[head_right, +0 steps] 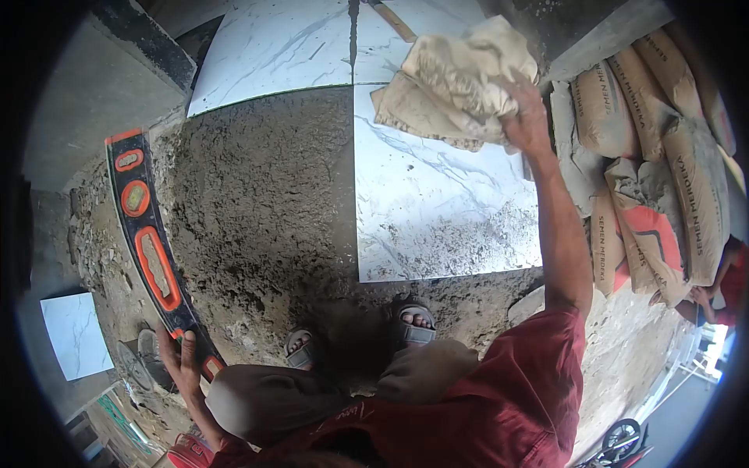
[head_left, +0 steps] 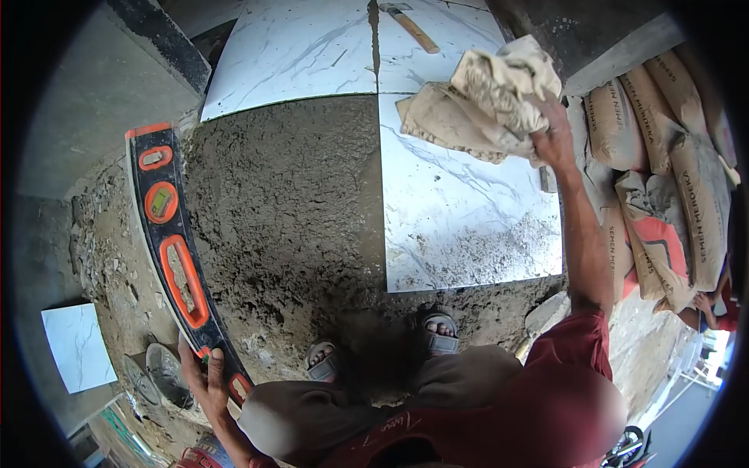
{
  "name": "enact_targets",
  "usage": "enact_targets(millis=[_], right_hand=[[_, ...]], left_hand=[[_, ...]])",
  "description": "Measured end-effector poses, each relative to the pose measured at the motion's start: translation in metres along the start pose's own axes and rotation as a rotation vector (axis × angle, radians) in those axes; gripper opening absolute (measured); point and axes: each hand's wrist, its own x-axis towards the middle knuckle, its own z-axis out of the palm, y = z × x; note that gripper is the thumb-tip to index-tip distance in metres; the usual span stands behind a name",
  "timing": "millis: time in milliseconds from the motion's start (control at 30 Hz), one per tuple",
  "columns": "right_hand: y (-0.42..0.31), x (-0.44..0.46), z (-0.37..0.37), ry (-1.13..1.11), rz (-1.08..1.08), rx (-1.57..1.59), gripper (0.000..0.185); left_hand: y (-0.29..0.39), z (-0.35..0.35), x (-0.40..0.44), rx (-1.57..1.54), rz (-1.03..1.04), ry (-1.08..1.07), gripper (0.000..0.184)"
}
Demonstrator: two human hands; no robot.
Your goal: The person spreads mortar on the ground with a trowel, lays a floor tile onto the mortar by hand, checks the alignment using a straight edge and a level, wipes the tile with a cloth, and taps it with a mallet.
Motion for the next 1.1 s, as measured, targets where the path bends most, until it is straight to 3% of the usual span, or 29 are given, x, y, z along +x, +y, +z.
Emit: enact_targets(millis=[67,133,167,233,267,300,367,467,600,667,700,767,800,900,967,1033,1067,1100], right_hand=[[0.018,-0.055,0.048,-0.219,-0.133,0.158,0.065],[-0.004,-0.081,0.057,-0.71,0.101,0.24,0.059],[-0.011,-0.083,0.058,-0.768,0.13,0.347,0.061],[0.006,-0.071,0.061,-0.702,0.373,0.53,0.064],[0.051,-0.073,0.086,-0.62,0.477,0.634,0.067],[0.065,-0.062,0.086,-0.524,0.4,0.626,0.062],[0.056,-0.036,0.079,-0.324,0.366,-0.156,0.054],[0.043,-0.017,0.103,-0.276,0.311,-0.155,0.048],[0.041,-0.019,0.17,-0.427,0.304,-0.163,0.051],[0.022,-0.015,0.166,-0.414,0.327,-0.486,0.054],[0.021,-0.007,0.159,-0.419,0.329,-0.487,0.054],[0.023,0.02,0.155,-0.763,0.537,-0.249,0.058],[0.031,0.02,0.163,-0.804,0.366,-0.253,0.059],[-0.005,0.03,0.133,-0.914,0.202,-0.119,0.056],[0.018,0.031,0.159,-0.911,0.062,-0.145,0.065],[0.018,0.035,0.167,-0.765,0.251,-0.168,0.07],[0.008,0.036,0.174,-0.814,0.306,-0.085,0.081],[-0.001,0.034,0.179,-0.821,0.307,-0.084,0.081]], left_hand=[[0.001,0.003,0.0,0.002,-0.006,0.005,0.062],[-0.004,0.002,-0.001,0.009,0.003,0.006,0.062],[-0.004,0.001,-0.001,0.02,0.008,-0.004,0.061],[-0.001,0.0,0.0,0.019,-0.028,-0.033,0.061],[-0.001,0.002,0.003,0.008,-0.035,-0.042,0.06],[-0.001,0.004,0.006,-0.002,-0.043,-0.052,0.06],[-0.006,0.006,0.006,0.048,0.034,-0.032,0.058],[0.003,0.013,0.005,-0.005,-0.028,-0.059,0.057],[0.003,0.018,0.005,0.014,-0.007,-0.036,0.057],[-0.002,0.015,0.004,0.008,0.011,-0.007,0.057],[-0.004,0.013,0.004,0.009,0.007,-0.011,0.057],[-0.007,0.007,0.007,-0.005,-0.056,-0.035,0.058],[-0.006,0.007,0.009,-0.01,-0.054,-0.029,0.058],[-0.002,0.01,0.013,0.022,0.001,-0.049,0.058],[-0.004,0.012,0.013,-0.024,-0.033,-0.034,0.058],[-0.009,0.009,0.013,-0.025,-0.076,-0.06,0.057],[-0.009,0.01,0.013,-0.038,-0.051,-0.047,0.057],[-0.009,0.011,0.013,-0.053,-0.027,-0.034,0.058]])
